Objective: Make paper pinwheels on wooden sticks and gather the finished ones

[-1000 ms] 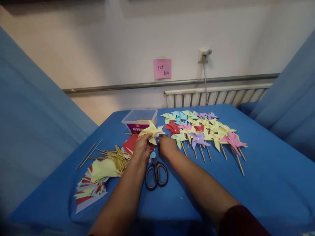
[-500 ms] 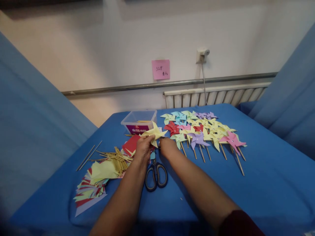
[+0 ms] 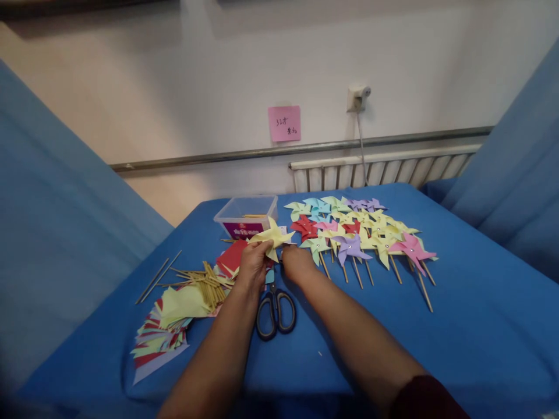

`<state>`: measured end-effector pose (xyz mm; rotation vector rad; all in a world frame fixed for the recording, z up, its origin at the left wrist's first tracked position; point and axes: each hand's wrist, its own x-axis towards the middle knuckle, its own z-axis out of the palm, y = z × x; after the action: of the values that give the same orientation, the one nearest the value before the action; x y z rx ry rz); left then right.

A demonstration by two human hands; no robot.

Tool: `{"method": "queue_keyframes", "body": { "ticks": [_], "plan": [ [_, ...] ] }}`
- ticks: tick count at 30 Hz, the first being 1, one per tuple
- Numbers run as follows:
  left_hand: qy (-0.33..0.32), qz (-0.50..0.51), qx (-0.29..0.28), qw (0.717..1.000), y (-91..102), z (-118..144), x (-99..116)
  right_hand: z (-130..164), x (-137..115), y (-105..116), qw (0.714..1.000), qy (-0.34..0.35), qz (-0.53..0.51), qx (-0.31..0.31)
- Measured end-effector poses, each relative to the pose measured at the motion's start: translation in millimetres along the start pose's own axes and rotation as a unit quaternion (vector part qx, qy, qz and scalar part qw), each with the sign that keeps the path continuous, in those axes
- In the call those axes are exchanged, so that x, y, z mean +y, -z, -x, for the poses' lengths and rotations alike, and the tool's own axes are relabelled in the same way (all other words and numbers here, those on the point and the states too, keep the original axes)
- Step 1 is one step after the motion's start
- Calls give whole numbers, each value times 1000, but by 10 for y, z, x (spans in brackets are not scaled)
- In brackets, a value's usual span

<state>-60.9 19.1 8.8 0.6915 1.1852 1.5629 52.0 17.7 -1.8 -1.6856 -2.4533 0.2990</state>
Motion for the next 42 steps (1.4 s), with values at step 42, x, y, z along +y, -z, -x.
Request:
{"method": "queue_keyframes", "body": {
  "ticks": [42],
  "plan": [
    [-13,23,-18,1000,-18,19,63,243,139,-54,977,-34,-204,60]
  ]
}}
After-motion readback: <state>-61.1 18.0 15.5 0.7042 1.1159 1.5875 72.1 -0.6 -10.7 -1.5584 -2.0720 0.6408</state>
